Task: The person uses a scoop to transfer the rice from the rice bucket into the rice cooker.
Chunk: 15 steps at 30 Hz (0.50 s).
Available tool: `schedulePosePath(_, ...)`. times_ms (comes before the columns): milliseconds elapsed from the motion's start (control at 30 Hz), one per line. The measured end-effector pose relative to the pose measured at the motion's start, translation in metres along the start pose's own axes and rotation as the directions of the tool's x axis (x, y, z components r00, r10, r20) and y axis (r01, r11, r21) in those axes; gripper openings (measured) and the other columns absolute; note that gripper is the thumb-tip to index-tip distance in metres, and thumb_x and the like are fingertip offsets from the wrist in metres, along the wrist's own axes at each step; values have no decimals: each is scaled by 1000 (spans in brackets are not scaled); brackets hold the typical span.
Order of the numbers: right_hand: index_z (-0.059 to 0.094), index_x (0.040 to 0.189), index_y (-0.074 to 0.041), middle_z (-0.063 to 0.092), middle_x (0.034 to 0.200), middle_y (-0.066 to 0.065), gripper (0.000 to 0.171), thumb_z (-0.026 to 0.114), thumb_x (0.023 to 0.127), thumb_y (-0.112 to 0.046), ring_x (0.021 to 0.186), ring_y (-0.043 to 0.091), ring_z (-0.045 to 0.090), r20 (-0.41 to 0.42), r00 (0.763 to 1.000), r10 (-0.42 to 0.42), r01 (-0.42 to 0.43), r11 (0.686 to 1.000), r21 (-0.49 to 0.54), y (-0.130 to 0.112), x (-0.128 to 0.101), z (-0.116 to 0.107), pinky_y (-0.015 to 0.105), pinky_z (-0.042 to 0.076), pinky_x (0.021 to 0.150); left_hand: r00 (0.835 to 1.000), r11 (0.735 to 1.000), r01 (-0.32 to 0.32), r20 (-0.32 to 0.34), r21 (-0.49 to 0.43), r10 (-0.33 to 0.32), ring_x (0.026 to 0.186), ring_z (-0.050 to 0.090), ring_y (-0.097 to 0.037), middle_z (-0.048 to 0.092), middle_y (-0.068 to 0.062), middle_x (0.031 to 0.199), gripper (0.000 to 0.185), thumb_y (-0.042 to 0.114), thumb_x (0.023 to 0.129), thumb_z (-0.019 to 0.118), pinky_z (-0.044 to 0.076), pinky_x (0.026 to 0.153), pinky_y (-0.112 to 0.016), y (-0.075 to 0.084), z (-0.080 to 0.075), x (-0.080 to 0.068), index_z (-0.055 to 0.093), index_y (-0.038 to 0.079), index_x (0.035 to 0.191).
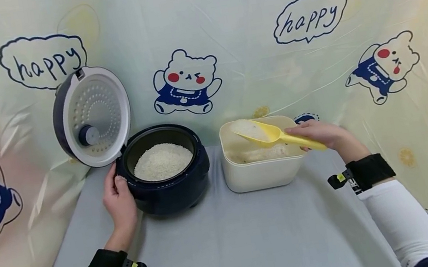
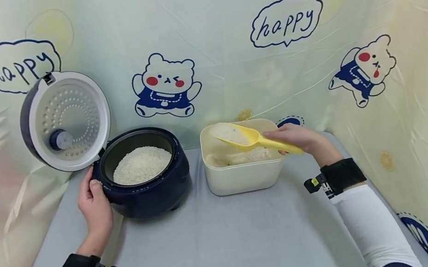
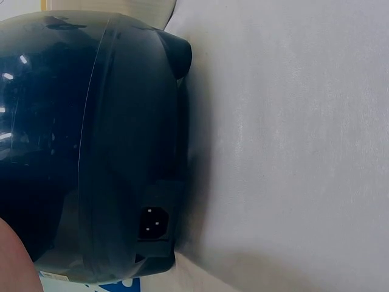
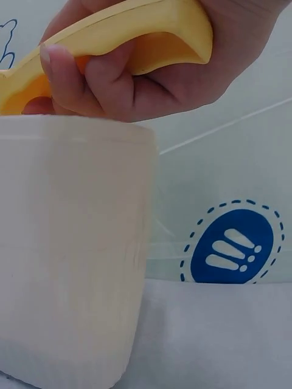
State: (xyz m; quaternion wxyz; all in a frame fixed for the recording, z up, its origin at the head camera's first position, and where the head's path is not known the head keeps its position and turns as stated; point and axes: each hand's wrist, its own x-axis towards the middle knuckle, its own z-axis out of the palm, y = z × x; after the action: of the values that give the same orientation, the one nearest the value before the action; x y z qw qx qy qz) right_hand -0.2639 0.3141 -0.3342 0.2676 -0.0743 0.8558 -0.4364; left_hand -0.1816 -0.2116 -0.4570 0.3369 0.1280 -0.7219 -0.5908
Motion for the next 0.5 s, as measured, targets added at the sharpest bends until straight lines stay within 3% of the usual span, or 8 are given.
schedulePosePath(100, 65, 127, 2, 62, 73, 3, 54, 52, 108, -47, 62, 17, 55, -8, 1000, -1, 1, 1000, 9, 1, -3, -2, 25, 41, 58, 1000, 1000, 6, 4, -4, -6, 126, 49, 2, 60, -2, 148, 45, 18, 107, 43, 37, 103, -17, -1, 1, 1, 60, 19, 149)
schedulePosePath(233, 69, 119, 1, 61, 71, 3, 52, 53, 107, -48, 60, 16, 52, -22, 1000, -16, 16, 1000, 2, -4, -3, -1, 26, 39, 56, 1000, 1000, 12, 7, -9, -11, 128, 49, 1, 59, -2, 149, 45, 18, 108, 42, 37, 104, -17, 2, 1, 0, 59, 18, 150)
schedulePosePath(367, 71, 108, -1, 59, 70, 3, 50, 54, 106, -48, 59, 16, 50, -39, 999, -27, 26, 1000, -17, -15, -1, 2, 26, 38, 56, 1000, 1000, 12, 8, -8, -12, 129, 49, 0, 58, -3, 150, 46, 19, 108, 40, 37, 104, -17, 6, 0, -1, 58, 18, 151)
schedulePosePath(500, 69, 108, -1, 58, 72, 3, 51, 54, 106, -49, 60, 17, 50, -37, 999, -30, 28, 999, -39, -30, 3, 6, 26, 37, 56, 1000, 1000, 6, 7, 3, -6, 131, 49, -1, 58, -4, 150, 46, 19, 108, 40, 37, 105, -17, 4, 0, 0, 58, 16, 151)
